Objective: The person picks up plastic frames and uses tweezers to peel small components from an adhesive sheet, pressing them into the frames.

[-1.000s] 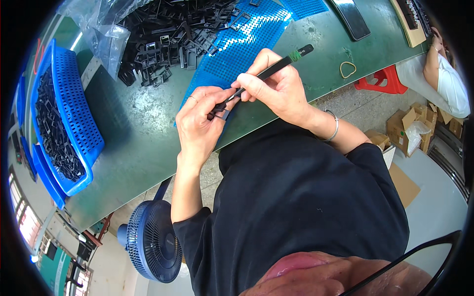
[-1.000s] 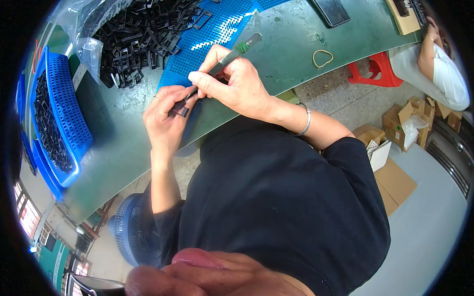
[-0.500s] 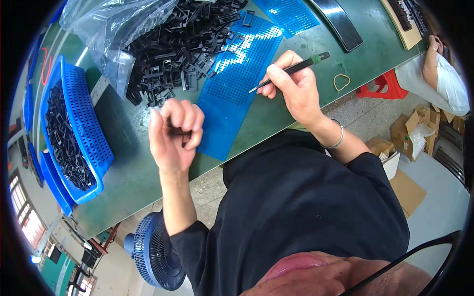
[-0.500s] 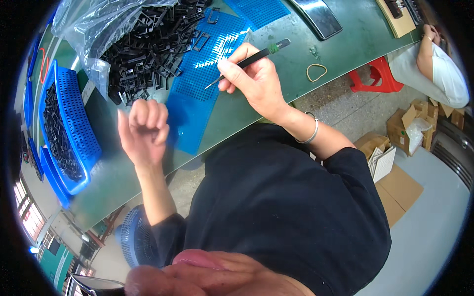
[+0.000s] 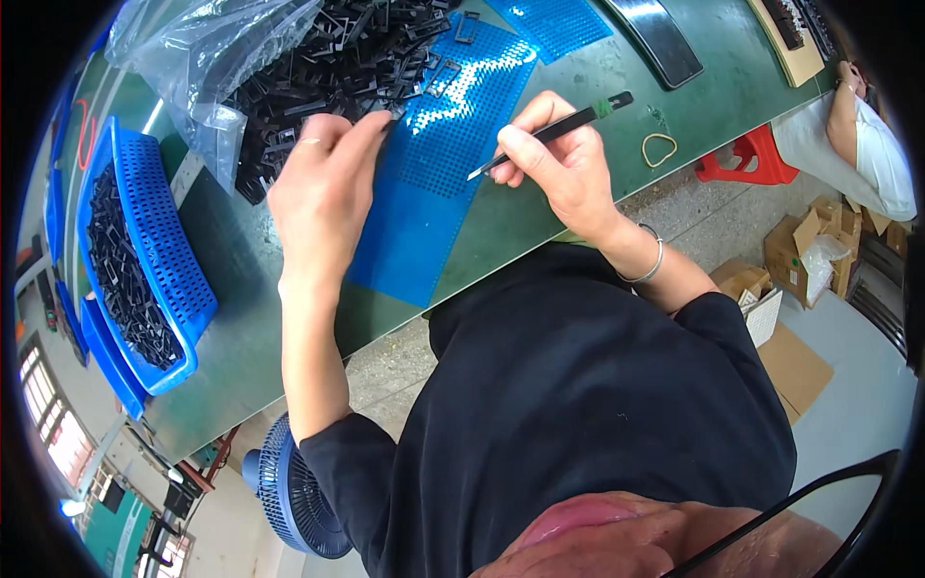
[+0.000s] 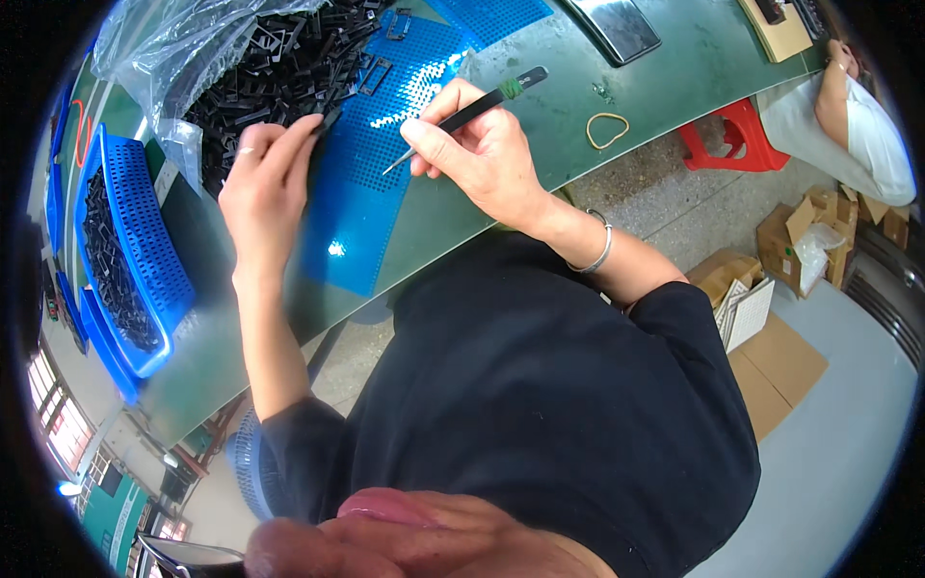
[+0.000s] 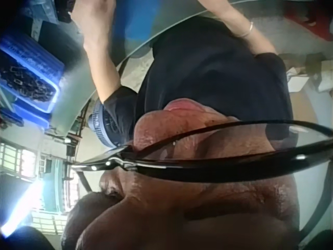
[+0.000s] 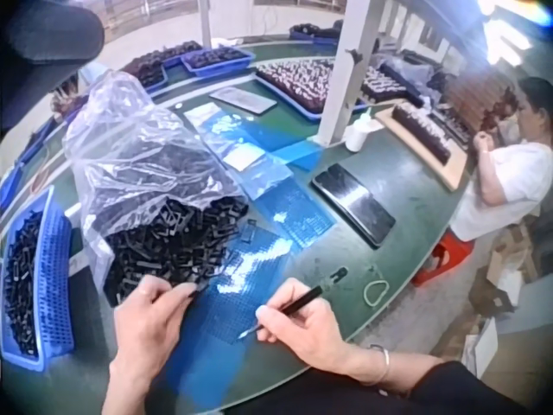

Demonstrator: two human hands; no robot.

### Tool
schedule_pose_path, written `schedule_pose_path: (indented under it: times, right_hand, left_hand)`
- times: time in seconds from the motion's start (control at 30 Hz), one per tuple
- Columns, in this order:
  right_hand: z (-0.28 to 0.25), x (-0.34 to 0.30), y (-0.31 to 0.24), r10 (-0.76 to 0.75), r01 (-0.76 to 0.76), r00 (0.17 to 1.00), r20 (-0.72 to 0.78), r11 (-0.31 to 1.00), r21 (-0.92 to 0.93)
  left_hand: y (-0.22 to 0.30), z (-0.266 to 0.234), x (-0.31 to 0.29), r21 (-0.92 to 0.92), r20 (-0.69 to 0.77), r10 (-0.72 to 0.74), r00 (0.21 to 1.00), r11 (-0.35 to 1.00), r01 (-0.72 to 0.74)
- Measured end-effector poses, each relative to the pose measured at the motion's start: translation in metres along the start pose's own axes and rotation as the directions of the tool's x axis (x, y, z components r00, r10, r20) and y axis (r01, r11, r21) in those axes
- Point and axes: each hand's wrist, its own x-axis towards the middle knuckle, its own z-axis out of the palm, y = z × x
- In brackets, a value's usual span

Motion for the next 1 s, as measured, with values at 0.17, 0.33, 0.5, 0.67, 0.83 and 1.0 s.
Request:
schedule_pose_path:
  times: [0.17, 0.33, 0.5, 0.67, 0.83, 1.0]
  right_hand:
    - [0.001, -0.009, -0.006, -0.066, 0.094, 0.994, 0.088, 0.924, -0.37]
    - [0.009, -0.002, 0.004, -0.172, 0.266, 0.963, 0.208, 0.733, -0.626]
    - [0.01, -0.002, 0.006, -0.183, 0.289, 0.957, 0.226, 0.668, -0.686]
    - [0.009, -0.003, 0.005, -0.1, 0.23, 0.967, 0.235, 0.738, -0.634]
    - [0.019, -0.01, 0.002, 0.05, -0.047, 0.996, 0.078, 0.998, -0.039]
    - [0.024, -0.008, 0.007, 0.08, -0.078, 0.993, 0.082, 0.997, -0.025]
  left_hand:
    - [0.018, 0.003, -0.041, -0.712, 0.171, -0.349, 0.921, 0.602, 0.36]
    - [0.026, 0.023, -0.057, -0.635, 0.185, -0.345, 0.92, 0.673, 0.38]
    - [0.026, 0.025, -0.056, -0.648, 0.185, -0.357, 0.916, 0.656, 0.387]
    - [0.027, 0.024, -0.058, -0.63, 0.153, -0.36, 0.92, 0.682, 0.372]
    - [0.029, 0.023, -0.056, -0.59, 0.134, -0.343, 0.93, 0.726, 0.353]
    - [0.029, 0.024, -0.056, -0.588, 0.093, -0.326, 0.941, 0.744, 0.316]
